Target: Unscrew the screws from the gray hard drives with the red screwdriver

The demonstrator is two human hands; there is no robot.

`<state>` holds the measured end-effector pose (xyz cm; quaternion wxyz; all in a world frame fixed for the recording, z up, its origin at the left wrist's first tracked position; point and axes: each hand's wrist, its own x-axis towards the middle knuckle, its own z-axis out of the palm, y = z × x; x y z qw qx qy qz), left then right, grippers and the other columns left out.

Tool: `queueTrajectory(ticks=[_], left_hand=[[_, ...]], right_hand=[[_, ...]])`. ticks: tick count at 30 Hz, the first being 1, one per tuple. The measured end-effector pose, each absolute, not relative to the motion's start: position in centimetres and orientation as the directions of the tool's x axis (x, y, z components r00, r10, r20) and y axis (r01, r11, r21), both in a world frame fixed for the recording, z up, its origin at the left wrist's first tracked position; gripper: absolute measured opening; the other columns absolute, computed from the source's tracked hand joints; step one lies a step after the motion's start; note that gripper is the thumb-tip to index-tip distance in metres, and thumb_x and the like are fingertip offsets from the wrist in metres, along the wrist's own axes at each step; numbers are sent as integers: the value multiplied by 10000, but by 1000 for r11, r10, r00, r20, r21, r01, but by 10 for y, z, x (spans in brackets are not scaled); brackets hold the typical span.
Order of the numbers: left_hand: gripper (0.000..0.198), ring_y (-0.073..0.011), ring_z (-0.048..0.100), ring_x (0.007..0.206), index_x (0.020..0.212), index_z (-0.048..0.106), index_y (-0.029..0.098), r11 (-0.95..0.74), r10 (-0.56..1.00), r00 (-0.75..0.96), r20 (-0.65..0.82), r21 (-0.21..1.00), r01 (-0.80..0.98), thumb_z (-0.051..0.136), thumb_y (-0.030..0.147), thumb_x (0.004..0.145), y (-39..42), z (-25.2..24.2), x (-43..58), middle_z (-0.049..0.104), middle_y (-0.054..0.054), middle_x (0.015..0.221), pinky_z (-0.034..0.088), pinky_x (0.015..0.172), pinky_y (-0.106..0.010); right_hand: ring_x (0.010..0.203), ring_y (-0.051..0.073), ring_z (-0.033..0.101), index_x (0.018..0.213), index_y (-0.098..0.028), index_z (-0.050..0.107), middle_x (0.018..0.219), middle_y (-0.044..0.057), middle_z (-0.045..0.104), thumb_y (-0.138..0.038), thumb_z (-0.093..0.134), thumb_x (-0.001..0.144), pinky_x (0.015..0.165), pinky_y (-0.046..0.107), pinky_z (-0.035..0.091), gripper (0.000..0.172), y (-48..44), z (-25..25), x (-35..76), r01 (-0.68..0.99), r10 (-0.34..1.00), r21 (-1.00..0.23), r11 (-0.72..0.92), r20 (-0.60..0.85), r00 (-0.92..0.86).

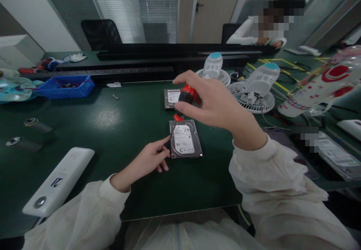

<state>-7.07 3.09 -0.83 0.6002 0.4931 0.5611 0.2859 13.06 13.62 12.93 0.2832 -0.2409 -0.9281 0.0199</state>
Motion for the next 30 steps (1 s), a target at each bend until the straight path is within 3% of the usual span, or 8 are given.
queueTrajectory(ticks=[4, 10, 12, 16, 20, 23, 28, 30], left_hand=[[674, -88, 684, 544, 1589, 317, 218, 347, 897, 210, -389, 914, 212, 549, 143, 961, 31, -8, -70, 648, -17, 935, 497, 402, -153], [671, -82, 674, 525, 1586, 320, 196, 369, 893, 192, -408, 906, 210, 539, 109, 957, 30, -4, -67, 634, 0, 894, 486, 392, -146], [669, -81, 673, 522, 1585, 321, 195, 371, 893, 188, -409, 905, 207, 538, 107, 959, 31, -4, -67, 633, 1, 893, 486, 390, -146], [669, -81, 674, 525, 1585, 323, 207, 363, 894, 197, -402, 909, 205, 546, 122, 961, 31, -6, -68, 640, -7, 912, 490, 394, -149], [668, -87, 679, 537, 1584, 330, 219, 357, 897, 196, -395, 912, 204, 550, 127, 960, 31, -6, -70, 650, -16, 920, 494, 402, -153], [667, -88, 679, 538, 1581, 337, 226, 362, 895, 197, -400, 910, 202, 554, 129, 958, 30, -5, -70, 657, -21, 921, 496, 406, -156], [664, -89, 676, 532, 1581, 339, 215, 362, 895, 195, -401, 909, 204, 543, 117, 956, 30, -4, -69, 655, -22, 919, 489, 398, -156], [666, -91, 677, 535, 1581, 338, 211, 362, 895, 197, -400, 910, 202, 547, 122, 955, 31, -4, -69, 655, -22, 916, 490, 400, -157]], right_hand=[[814, 164, 566, 1342, -138, 458, 1088, 76, 633, -299, 467, 930, 742, 334, 433, 443, 136, 129, 131, 317, 387, -222, 922, 523, -759], [592, 102, 446, 1232, -151, 550, 788, -10, 571, -514, 548, 939, 609, 286, 326, 466, 136, 129, 129, 503, 507, -160, 849, 515, -692], [658, 122, 489, 1247, -141, 527, 882, 18, 601, -482, 544, 934, 638, 296, 354, 463, 137, 129, 130, 472, 485, -166, 866, 513, -708], [878, 170, 567, 1289, -118, 455, 1128, 86, 596, -241, 522, 866, 752, 327, 427, 446, 138, 130, 131, 312, 391, -236, 920, 513, -764], [633, 106, 465, 1235, -145, 514, 838, -7, 566, -388, 572, 919, 628, 286, 347, 404, 137, 130, 130, 443, 483, -208, 872, 513, -709], [566, 89, 390, 1193, -161, 545, 702, -48, 482, -509, 575, 929, 598, 277, 293, 438, 137, 129, 129, 511, 522, -175, 841, 510, -684], [733, 123, 510, 1248, -151, 453, 1039, 41, 595, -264, 565, 866, 656, 295, 378, 414, 136, 130, 131, 363, 436, -243, 900, 517, -737], [725, 114, 510, 1250, -159, 435, 1059, 42, 592, -222, 556, 859, 653, 291, 393, 414, 136, 130, 130, 329, 426, -273, 904, 515, -744]])
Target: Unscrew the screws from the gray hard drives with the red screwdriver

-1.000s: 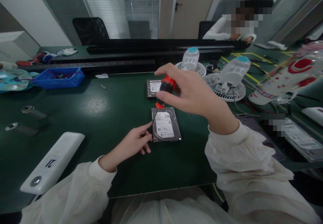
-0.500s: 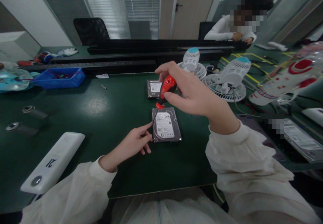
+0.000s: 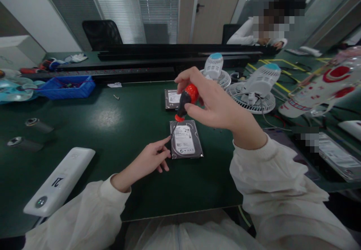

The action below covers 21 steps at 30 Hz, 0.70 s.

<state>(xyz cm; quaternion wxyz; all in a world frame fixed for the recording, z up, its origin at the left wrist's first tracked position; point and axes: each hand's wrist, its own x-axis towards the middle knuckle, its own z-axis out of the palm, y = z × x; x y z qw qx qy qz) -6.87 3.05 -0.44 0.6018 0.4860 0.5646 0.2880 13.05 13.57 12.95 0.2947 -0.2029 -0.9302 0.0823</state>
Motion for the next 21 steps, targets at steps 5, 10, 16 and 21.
queueTrajectory(ticks=[5, 10, 16, 21], left_hand=[[672, -89, 675, 534, 1585, 325, 201, 363, 896, 195, -399, 911, 198, 546, 125, 954, 30, -3, -68, 647, -17, 909, 489, 403, -158], [664, -84, 673, 529, 1582, 331, 196, 365, 894, 198, -402, 909, 199, 527, 114, 953, 30, -2, -68, 642, -14, 913, 488, 402, -154], [679, -83, 670, 523, 1581, 337, 210, 353, 899, 200, -390, 915, 196, 544, 118, 941, 30, -4, -68, 648, -15, 911, 477, 395, -146], [672, -85, 671, 525, 1580, 344, 221, 347, 900, 206, -384, 918, 193, 539, 121, 944, 30, -6, -70, 649, -20, 917, 480, 396, -150]], right_hand=[[586, 90, 410, 1193, -172, 486, 767, -37, 510, -478, 589, 930, 582, 284, 317, 416, 136, 127, 126, 460, 497, -213, 862, 532, -686], [784, 133, 512, 1204, -181, 435, 1087, 52, 563, -283, 553, 884, 678, 309, 415, 356, 138, 127, 128, 297, 392, -259, 919, 539, -745], [683, 104, 481, 1235, -191, 435, 969, 18, 577, -365, 572, 927, 641, 289, 412, 379, 135, 126, 125, 367, 455, -270, 890, 537, -711], [753, 133, 540, 1280, -173, 454, 1051, 46, 609, -419, 628, 890, 657, 297, 414, 492, 137, 126, 125, 389, 442, -218, 895, 537, -718]])
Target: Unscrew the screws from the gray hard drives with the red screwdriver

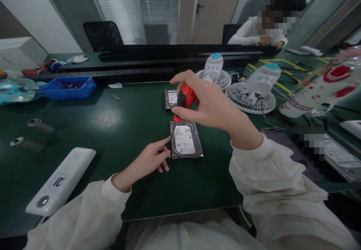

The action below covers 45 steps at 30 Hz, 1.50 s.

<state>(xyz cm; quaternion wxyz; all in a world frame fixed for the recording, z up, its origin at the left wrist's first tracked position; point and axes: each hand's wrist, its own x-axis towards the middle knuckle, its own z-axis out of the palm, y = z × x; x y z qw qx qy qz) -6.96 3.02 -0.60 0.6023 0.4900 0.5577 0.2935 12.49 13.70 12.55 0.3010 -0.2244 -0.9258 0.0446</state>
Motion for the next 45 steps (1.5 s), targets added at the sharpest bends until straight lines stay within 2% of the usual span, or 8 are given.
queueTrajectory(ticks=[4, 11, 17, 22, 29, 35, 40, 45], left_hand=[[672, -88, 675, 537, 1581, 343, 232, 348, 899, 214, -383, 919, 183, 556, 143, 949, 30, -6, -70, 661, -28, 928, 488, 408, -156], [673, -84, 667, 526, 1580, 341, 211, 362, 896, 194, -399, 910, 202, 547, 121, 946, 31, -3, -68, 657, -21, 914, 484, 401, -152], [672, -86, 669, 524, 1580, 339, 213, 362, 896, 199, -397, 912, 193, 545, 119, 948, 30, -2, -68, 650, -16, 906, 488, 402, -157], [671, -86, 668, 519, 1576, 348, 207, 364, 897, 187, -399, 910, 196, 545, 105, 942, 30, 0, -67, 642, -7, 887, 490, 404, -157], [676, -87, 674, 533, 1586, 324, 198, 361, 895, 192, -402, 908, 214, 547, 119, 952, 31, -1, -67, 644, -13, 907, 495, 406, -159], [673, -85, 676, 529, 1585, 323, 196, 360, 896, 193, -399, 909, 209, 543, 119, 954, 30, -2, -68, 640, -9, 905, 490, 399, -151], [675, -90, 678, 527, 1587, 319, 192, 371, 892, 188, -412, 903, 216, 537, 114, 952, 30, -1, -67, 644, -15, 907, 488, 396, -154], [677, -91, 678, 530, 1585, 327, 196, 363, 895, 192, -403, 908, 211, 550, 131, 949, 30, -2, -67, 653, -22, 921, 490, 400, -156]], right_hand=[[790, 135, 560, 1339, -160, 409, 1136, 64, 620, -215, 572, 844, 692, 301, 438, 524, 137, 127, 127, 285, 406, -301, 910, 503, -763], [568, 104, 439, 1189, -171, 517, 723, -38, 513, -492, 603, 901, 571, 277, 307, 440, 133, 126, 123, 507, 509, -173, 845, 552, -660], [719, 135, 519, 1239, -177, 446, 945, 17, 595, -213, 526, 827, 660, 301, 394, 421, 136, 128, 127, 315, 419, -280, 907, 525, -741], [558, 95, 411, 1140, -189, 487, 696, -56, 468, -467, 608, 890, 574, 276, 306, 393, 134, 127, 125, 493, 516, -208, 845, 559, -649], [703, 123, 503, 1181, -188, 436, 1020, 30, 608, -222, 545, 820, 651, 299, 385, 379, 134, 127, 127, 341, 452, -301, 891, 510, -731], [576, 105, 431, 1218, -183, 465, 753, -35, 524, -506, 551, 928, 602, 286, 323, 443, 133, 128, 125, 510, 534, -200, 837, 503, -680], [723, 128, 512, 1288, -161, 419, 1059, 48, 605, -291, 515, 891, 658, 301, 385, 429, 131, 129, 127, 399, 449, -210, 893, 493, -745], [582, 100, 427, 1200, -168, 510, 733, -36, 514, -479, 553, 929, 610, 274, 327, 416, 131, 129, 124, 513, 517, -164, 843, 512, -686]])
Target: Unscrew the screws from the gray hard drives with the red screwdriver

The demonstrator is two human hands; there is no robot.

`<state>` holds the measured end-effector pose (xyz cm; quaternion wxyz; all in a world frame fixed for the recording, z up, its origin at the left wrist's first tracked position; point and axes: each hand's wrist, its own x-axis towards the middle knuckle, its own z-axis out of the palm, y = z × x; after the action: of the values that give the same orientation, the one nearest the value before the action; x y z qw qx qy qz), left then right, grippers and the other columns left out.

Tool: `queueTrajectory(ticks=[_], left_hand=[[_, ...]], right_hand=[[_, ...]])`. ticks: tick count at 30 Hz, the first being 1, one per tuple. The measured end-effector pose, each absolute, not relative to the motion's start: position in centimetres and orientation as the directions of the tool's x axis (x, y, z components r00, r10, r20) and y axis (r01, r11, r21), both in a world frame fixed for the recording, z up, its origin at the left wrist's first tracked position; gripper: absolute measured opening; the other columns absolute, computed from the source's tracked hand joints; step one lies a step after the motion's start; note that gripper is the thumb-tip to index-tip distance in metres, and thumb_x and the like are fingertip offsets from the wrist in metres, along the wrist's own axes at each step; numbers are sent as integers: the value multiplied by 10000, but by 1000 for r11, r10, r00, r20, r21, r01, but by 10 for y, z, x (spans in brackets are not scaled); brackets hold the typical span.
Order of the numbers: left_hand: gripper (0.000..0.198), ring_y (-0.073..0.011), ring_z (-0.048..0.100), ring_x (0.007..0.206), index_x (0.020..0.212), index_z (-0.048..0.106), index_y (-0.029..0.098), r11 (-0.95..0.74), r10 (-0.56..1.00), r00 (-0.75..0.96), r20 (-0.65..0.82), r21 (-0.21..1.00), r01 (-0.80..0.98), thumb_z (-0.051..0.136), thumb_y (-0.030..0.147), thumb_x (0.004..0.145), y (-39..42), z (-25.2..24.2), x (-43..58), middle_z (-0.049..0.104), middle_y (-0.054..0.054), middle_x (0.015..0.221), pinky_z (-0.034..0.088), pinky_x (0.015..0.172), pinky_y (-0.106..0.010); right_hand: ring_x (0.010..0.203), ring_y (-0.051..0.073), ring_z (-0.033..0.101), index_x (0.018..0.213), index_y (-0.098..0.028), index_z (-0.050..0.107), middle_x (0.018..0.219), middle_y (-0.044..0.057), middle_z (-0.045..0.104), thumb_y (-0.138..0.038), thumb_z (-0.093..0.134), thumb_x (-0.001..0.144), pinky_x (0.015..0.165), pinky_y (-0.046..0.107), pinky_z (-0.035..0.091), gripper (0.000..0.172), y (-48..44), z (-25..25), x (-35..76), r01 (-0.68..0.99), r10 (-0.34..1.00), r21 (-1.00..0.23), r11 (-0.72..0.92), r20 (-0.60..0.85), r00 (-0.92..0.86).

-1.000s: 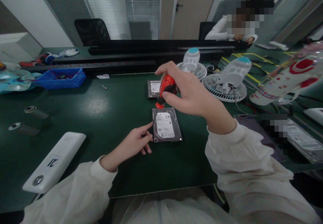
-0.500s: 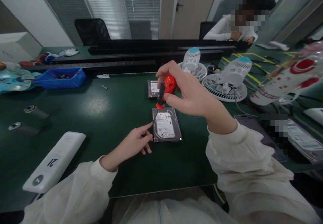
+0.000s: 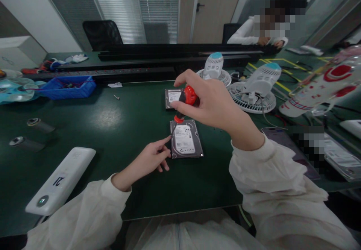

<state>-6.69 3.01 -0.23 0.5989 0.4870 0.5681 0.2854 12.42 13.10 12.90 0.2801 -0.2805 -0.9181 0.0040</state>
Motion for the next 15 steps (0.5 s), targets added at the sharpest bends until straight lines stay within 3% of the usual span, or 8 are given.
queueTrajectory(ticks=[3, 7, 9, 13, 15], left_hand=[[672, -91, 673, 520, 1580, 338, 198, 359, 897, 189, -399, 909, 215, 547, 122, 945, 31, -3, -67, 646, -14, 903, 483, 390, -157], [676, -90, 674, 516, 1582, 331, 195, 370, 895, 178, -409, 904, 214, 544, 110, 946, 31, -1, -67, 640, -8, 892, 480, 385, -153], [674, -87, 674, 514, 1582, 329, 189, 376, 893, 175, -415, 901, 216, 541, 104, 949, 30, 0, -66, 639, -7, 894, 482, 386, -151], [668, -81, 670, 509, 1581, 329, 182, 374, 894, 175, -413, 902, 218, 543, 108, 953, 30, 1, -65, 636, -4, 895, 485, 383, -146], [667, -82, 673, 511, 1582, 326, 179, 372, 894, 176, -411, 902, 216, 540, 105, 954, 30, 0, -65, 635, -3, 894, 485, 381, -146]], right_hand=[[590, 102, 437, 1203, -162, 513, 745, -30, 536, -513, 553, 919, 623, 276, 328, 454, 132, 130, 125, 550, 543, -154, 821, 510, -667], [789, 146, 554, 1281, -169, 422, 1085, 50, 603, -264, 552, 839, 673, 296, 396, 470, 135, 129, 128, 370, 442, -242, 897, 493, -749], [753, 134, 539, 1268, -177, 422, 1038, 36, 591, -259, 561, 843, 654, 291, 392, 455, 135, 128, 127, 358, 440, -256, 898, 498, -747], [597, 96, 441, 1178, -181, 510, 798, -23, 536, -484, 597, 907, 590, 280, 314, 415, 135, 127, 125, 481, 505, -200, 854, 545, -669], [606, 102, 449, 1169, -172, 517, 802, -17, 544, -491, 588, 908, 592, 287, 311, 417, 135, 127, 126, 477, 501, -198, 856, 542, -674]])
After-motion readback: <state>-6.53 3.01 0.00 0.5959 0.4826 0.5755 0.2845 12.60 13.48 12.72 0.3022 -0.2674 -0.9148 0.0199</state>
